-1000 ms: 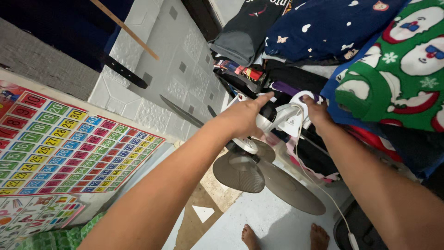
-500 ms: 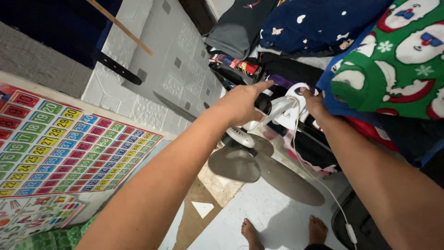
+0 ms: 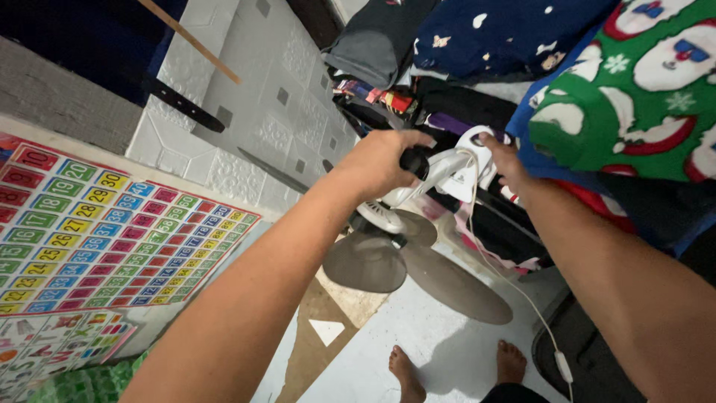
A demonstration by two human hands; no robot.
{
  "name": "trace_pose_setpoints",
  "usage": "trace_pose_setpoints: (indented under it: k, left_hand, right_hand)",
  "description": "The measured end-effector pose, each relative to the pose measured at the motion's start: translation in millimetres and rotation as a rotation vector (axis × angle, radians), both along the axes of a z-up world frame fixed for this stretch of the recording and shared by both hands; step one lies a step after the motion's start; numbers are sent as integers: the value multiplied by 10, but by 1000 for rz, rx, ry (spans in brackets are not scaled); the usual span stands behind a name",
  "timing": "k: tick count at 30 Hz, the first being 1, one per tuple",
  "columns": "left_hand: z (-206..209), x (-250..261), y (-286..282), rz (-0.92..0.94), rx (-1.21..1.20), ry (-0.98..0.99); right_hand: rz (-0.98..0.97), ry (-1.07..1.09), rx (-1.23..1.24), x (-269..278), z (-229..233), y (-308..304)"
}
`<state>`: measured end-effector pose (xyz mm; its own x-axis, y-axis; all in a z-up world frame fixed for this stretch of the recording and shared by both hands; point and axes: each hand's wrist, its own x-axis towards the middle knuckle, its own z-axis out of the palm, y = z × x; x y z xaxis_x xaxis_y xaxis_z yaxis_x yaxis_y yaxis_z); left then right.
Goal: The person assembles a small white fan by attaching the blade unit to the base and securing it to a metal rack. They then plug in the power cord and adjust the fan's position.
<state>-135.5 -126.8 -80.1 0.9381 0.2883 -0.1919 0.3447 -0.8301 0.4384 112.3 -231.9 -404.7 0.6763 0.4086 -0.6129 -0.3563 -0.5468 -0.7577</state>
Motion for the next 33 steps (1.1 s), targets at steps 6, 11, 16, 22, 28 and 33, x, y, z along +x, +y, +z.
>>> trace_pose_setpoints:
  k: [6,11,16,22,28,33]
  left_hand:
    - [-65,-34,56,-4,-49,1]
    - [-100,-35,44,37,-71,27]
    - [-143,-111,6,46,19,121]
    - [-232,-122,19,78,62,120]
    - [-72,152,1,48,86,91]
    - [25,174,-29,46,59,118]
  right_hand:
    - [-38,-35,77,-134,285,-35]
    - [-74,-69,71,-193,396,-21]
    - [-46,-369,207,-137,-14,-29]
    - [-4,-537,-19,-26,-310,-12]
    - [39,-143,-102,-2,-52,-16]
    - [15,-120,-87,-123,222,-68]
